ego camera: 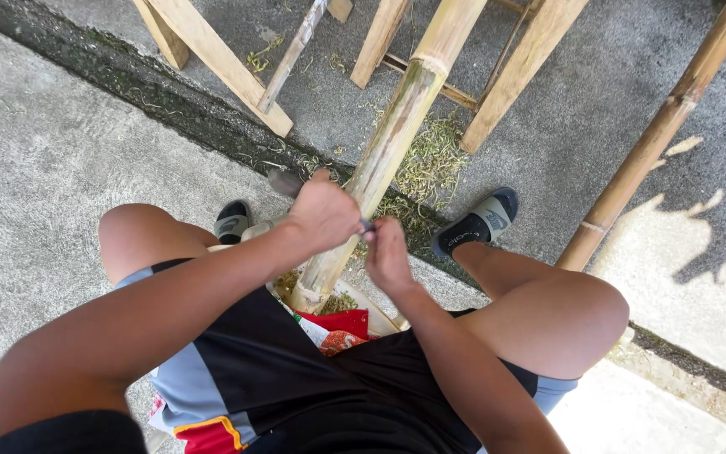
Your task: The person is using a knife to scrape and peel the outer skin of a bamboo pole.
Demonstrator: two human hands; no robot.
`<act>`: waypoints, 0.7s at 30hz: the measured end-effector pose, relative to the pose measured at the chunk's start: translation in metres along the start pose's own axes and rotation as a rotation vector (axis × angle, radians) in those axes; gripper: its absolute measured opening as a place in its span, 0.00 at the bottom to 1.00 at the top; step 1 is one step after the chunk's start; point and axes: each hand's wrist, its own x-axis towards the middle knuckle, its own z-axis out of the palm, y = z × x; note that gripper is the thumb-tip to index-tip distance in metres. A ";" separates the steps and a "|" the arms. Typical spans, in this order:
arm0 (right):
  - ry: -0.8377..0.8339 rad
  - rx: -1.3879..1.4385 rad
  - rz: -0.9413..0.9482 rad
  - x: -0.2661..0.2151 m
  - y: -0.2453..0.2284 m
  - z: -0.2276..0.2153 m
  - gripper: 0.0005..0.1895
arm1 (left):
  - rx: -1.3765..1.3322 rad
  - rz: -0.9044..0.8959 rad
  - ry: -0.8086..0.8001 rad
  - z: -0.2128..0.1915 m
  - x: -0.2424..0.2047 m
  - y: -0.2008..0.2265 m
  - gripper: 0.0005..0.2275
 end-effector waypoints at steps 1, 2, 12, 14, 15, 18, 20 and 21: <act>0.001 -0.002 0.001 -0.004 0.000 0.003 0.08 | 0.000 0.003 0.002 0.001 0.000 0.001 0.18; 0.023 0.049 -0.021 -0.009 0.000 0.007 0.07 | 0.058 0.040 -0.021 0.001 0.000 0.001 0.16; 0.003 0.137 -0.060 -0.008 0.013 0.009 0.07 | 0.100 0.048 0.134 0.007 0.002 0.003 0.11; 0.004 0.164 -0.071 0.006 0.004 -0.003 0.07 | 0.083 0.036 0.142 0.007 0.009 0.002 0.11; -0.002 0.200 -0.068 0.009 -0.002 -0.007 0.07 | 0.057 0.029 0.136 0.010 0.010 0.001 0.11; 0.013 0.139 -0.028 0.000 -0.011 -0.009 0.06 | 0.041 -0.005 0.102 0.020 0.002 0.006 0.13; 0.024 0.133 -0.095 -0.005 -0.005 -0.003 0.06 | 0.029 0.006 0.093 0.021 -0.002 0.006 0.14; 0.036 0.125 -0.179 -0.001 0.001 0.000 0.07 | 0.020 0.004 0.093 0.020 -0.002 0.002 0.14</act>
